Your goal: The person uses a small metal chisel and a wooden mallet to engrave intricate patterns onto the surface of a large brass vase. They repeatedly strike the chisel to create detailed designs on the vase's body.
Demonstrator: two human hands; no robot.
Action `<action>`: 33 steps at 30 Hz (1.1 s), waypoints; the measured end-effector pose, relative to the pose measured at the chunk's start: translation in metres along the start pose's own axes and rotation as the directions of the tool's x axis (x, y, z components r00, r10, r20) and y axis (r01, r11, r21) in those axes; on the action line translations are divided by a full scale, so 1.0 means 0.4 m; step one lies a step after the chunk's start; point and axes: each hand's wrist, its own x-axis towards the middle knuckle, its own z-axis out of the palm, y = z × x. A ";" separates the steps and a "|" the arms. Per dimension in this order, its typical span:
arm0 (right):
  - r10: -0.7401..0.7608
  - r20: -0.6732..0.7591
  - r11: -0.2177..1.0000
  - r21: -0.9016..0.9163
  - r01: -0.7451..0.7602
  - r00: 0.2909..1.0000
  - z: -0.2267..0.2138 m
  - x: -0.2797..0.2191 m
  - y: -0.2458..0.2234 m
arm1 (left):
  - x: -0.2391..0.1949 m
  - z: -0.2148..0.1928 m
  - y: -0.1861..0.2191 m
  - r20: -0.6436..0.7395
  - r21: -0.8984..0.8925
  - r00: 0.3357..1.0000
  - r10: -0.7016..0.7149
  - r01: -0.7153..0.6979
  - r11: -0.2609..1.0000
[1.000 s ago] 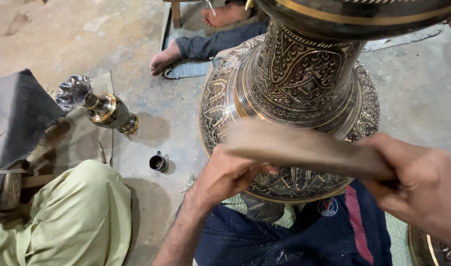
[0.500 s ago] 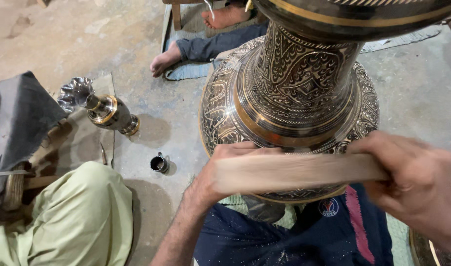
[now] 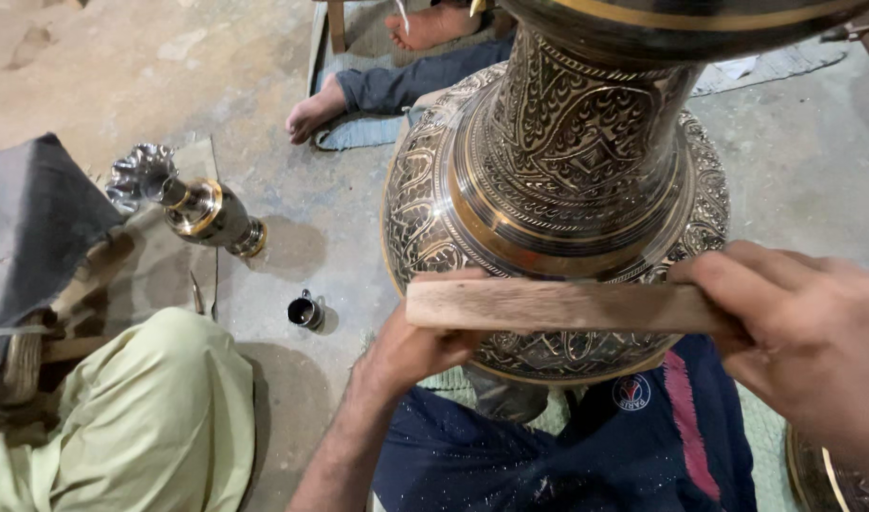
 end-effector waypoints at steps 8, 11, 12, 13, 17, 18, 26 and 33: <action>0.129 0.066 0.928 0.343 -0.144 0.989 0.034 -0.037 0.020 | -0.026 0.002 0.019 0.007 0.129 0.999 0.053 -0.054 0.990; 0.032 -0.030 0.988 0.151 -0.027 0.999 0.048 -0.046 0.023 | -0.021 -0.002 0.014 -0.051 0.136 0.985 0.165 -0.156 0.978; -0.034 -0.077 0.992 0.119 0.043 0.996 0.051 -0.048 0.025 | -0.022 -0.001 0.016 -0.044 0.114 0.989 0.142 -0.136 0.984; -0.099 -0.123 0.991 0.080 0.110 0.987 0.054 -0.049 0.026 | -0.022 0.001 0.020 -0.036 0.093 0.992 0.119 -0.115 0.989; -0.024 -0.152 0.990 0.134 0.044 0.988 0.062 -0.053 0.030 | -0.027 0.007 0.040 -0.026 -0.120 1.000 -0.010 0.006 0.993; 0.032 -0.128 0.990 0.138 -0.014 0.991 0.061 -0.051 0.029 | -0.029 0.005 0.046 -0.028 -0.063 1.000 -0.007 0.005 0.998; -0.048 -0.112 0.990 0.130 0.062 0.993 0.053 -0.051 0.013 | -0.058 0.012 0.013 -0.099 0.142 0.984 0.149 -0.134 0.981; -0.070 -0.180 0.967 0.230 0.112 0.981 0.043 -0.048 0.005 | -0.081 0.032 -0.030 -0.067 -0.236 0.964 -0.256 0.234 0.943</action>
